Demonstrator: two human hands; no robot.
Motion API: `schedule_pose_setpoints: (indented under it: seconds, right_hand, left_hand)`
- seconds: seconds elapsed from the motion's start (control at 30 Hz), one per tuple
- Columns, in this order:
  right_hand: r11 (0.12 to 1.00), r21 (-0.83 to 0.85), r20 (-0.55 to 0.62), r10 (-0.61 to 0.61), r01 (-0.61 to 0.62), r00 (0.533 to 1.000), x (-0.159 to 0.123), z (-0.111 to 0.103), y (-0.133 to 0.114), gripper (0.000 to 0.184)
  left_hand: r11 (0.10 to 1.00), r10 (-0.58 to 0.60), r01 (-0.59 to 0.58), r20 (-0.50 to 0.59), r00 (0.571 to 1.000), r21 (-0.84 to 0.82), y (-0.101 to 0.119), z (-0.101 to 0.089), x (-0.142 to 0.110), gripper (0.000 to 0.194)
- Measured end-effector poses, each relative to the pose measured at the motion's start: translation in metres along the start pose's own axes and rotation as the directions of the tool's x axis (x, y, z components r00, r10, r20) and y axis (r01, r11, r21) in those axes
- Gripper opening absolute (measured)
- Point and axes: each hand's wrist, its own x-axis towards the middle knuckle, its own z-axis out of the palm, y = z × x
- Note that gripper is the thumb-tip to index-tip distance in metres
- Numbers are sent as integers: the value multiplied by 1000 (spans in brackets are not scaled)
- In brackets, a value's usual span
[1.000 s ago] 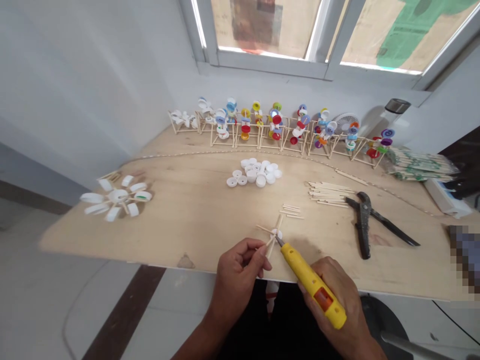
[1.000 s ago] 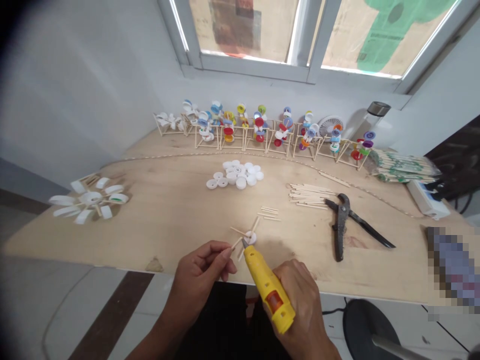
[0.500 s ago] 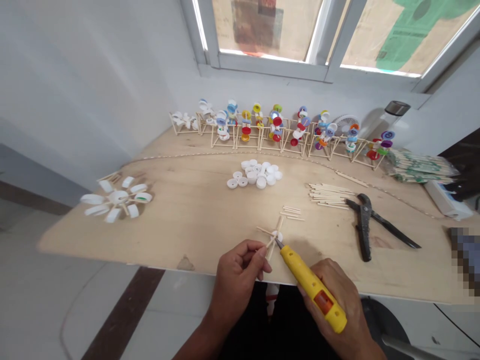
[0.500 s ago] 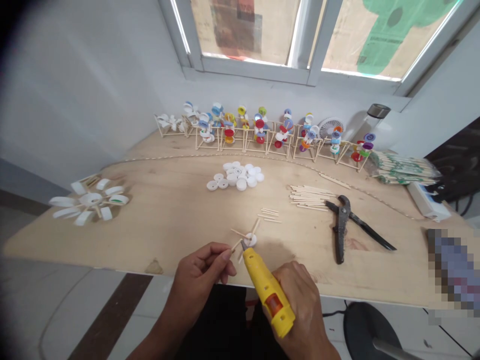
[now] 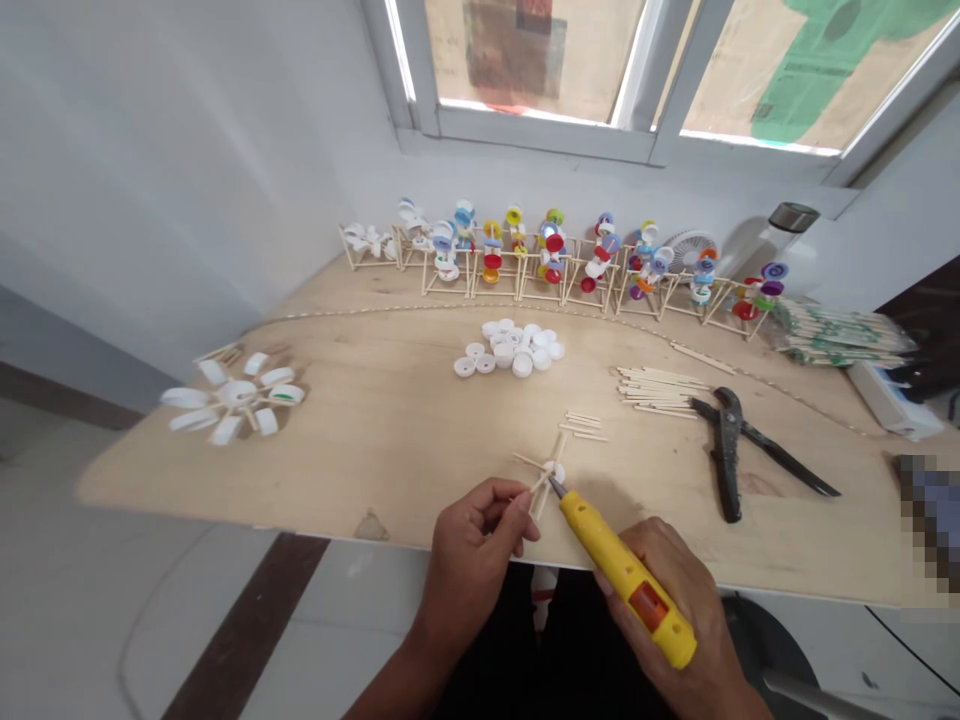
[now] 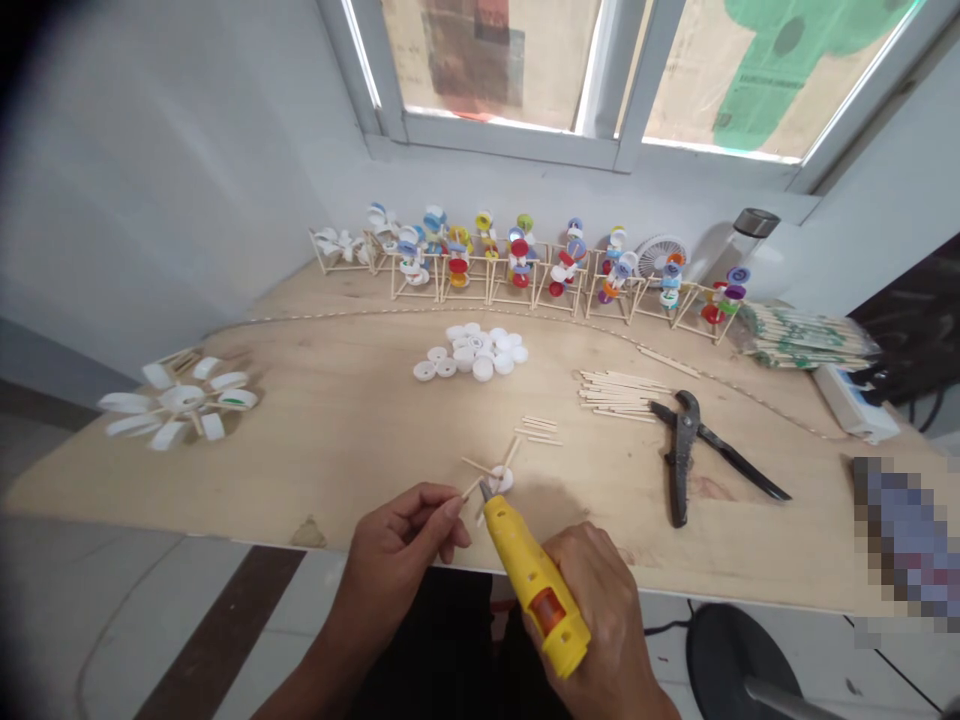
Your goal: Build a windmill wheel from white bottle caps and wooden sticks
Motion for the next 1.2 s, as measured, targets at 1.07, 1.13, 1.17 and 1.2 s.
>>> schedule_pose_setpoints:
  seconds: [1.07, 1.13, 1.17, 1.2]
  right_hand:
    - [983, 4, -127, -179, 181, 976, -9, -15, -10, 28]
    - [978, 1, -135, -204, 206, 970, -9, -20, -9, 27]
    - [973, 2, -117, -228, 230, 967, -8, -23, -9, 27]
    - [969, 1, -85, -246, 247, 966, -8, -26, -9, 27]
  left_hand:
    - [911, -249, 305, 219, 943, -278, 4, 8, -1, 23]
    - [909, -253, 312, 230, 940, -276, 6, 10, -1, 24]
    - [910, -254, 313, 232, 939, -273, 8, 10, -1, 25]
    - [911, -256, 313, 227, 940, -270, 10, 9, -1, 26]
